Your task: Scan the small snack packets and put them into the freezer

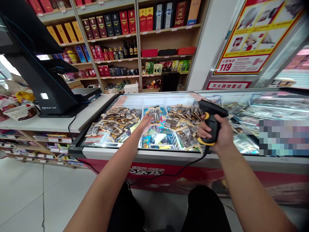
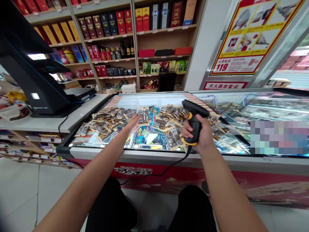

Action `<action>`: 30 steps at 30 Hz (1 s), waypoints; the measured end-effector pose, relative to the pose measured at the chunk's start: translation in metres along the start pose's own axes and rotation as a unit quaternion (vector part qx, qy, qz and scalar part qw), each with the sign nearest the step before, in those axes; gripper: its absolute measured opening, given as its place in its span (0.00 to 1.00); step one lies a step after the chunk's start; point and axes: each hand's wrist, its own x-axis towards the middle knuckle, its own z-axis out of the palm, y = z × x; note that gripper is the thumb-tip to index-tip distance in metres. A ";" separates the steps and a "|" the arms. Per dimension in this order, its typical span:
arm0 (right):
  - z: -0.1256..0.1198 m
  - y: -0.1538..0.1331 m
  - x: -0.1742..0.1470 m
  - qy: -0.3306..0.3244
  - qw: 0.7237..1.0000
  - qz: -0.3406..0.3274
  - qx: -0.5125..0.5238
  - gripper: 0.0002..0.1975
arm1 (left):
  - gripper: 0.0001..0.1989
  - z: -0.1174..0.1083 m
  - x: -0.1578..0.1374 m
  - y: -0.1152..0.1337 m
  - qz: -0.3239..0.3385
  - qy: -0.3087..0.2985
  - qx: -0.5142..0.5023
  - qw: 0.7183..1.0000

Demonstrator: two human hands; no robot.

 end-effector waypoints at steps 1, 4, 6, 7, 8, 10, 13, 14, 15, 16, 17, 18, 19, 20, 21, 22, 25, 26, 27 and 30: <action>-0.016 -0.006 -0.003 0.015 1.000 -0.014 0.010 0.18 | 0.30 0.001 -0.004 0.003 -0.011 0.001 0.001 1.000; -0.066 -0.017 -0.013 0.047 0.997 -0.039 0.054 0.12 | 0.30 0.005 -0.013 0.012 0.021 0.010 0.043 0.999; -0.099 -0.017 -0.016 0.052 0.994 -0.041 0.089 0.10 | 0.28 0.010 -0.016 0.018 0.077 0.003 0.095 0.992; -0.114 -0.015 -0.016 0.043 0.992 -0.040 0.110 0.09 | 0.26 0.015 -0.016 0.020 0.105 -0.008 0.120 0.987; -0.126 -0.013 -0.016 0.025 0.989 -0.036 0.141 0.10 | 0.24 0.020 -0.015 0.023 0.132 -0.024 0.143 0.981; -0.139 -0.009 -0.016 -0.006 0.977 -0.037 0.212 0.12 | 0.20 0.032 -0.014 0.030 0.174 -0.064 0.175 0.967; -0.134 -0.007 -0.021 0.000 0.969 -0.029 0.245 0.10 | 0.15 0.055 -0.009 0.041 0.207 -0.128 0.184 0.952; -0.128 -0.007 -0.024 0.013 0.973 -0.025 0.229 0.08 | 0.14 0.063 -0.006 0.044 0.211 -0.152 0.181 0.948; -0.122 -0.007 -0.027 0.026 0.979 -0.022 0.202 0.09 | 0.13 0.072 -0.004 0.047 0.212 -0.177 0.178 0.945; -0.117 -0.008 -0.030 0.033 0.984 -0.028 0.175 0.11 | 0.12 0.079 0.000 0.049 0.212 -0.198 0.178 0.940; -0.113 -0.008 -0.032 0.031 0.987 -0.043 0.150 0.13 | 0.12 0.086 0.003 0.050 0.213 -0.213 0.182 0.936; -0.111 -0.008 -0.032 0.019 0.989 -0.067 0.133 0.13 | 0.12 0.092 0.006 0.051 0.217 -0.219 0.192 0.932; -0.110 -0.008 -0.032 -0.002 0.988 -0.091 0.121 0.12 | 0.12 0.096 0.009 0.050 0.227 -0.215 0.209 0.927; -0.111 -0.007 -0.032 -0.024 0.987 -0.112 0.116 0.11 | 0.12 0.099 0.011 0.049 0.243 -0.203 0.230 0.920; -0.112 -0.007 -0.031 -0.043 0.985 -0.124 0.116 0.10 | 0.12 0.100 0.012 0.047 0.264 -0.185 0.254 0.912; -0.114 -0.007 -0.030 -0.058 0.983 -0.127 0.118 0.10 | 0.12 0.099 0.012 0.045 0.286 -0.165 0.279 0.902; -0.118 -0.007 -0.031 -0.056 0.986 -0.105 0.116 0.11 | 0.12 0.091 0.002 0.035 0.331 -0.115 0.335 0.874; -0.118 -0.008 -0.032 -0.051 0.987 -0.103 0.113 0.11 | 0.13 0.086 -0.004 0.032 0.337 -0.110 0.344 0.869; -0.116 -0.009 -0.032 -0.049 0.987 -0.102 0.110 0.11 | 0.14 0.082 -0.010 0.030 0.340 -0.110 0.351 0.866; -0.101 -0.012 -0.032 -0.088 0.984 -0.112 0.110 0.09 | 0.15 0.065 -0.032 0.027 0.342 -0.111 0.370 0.857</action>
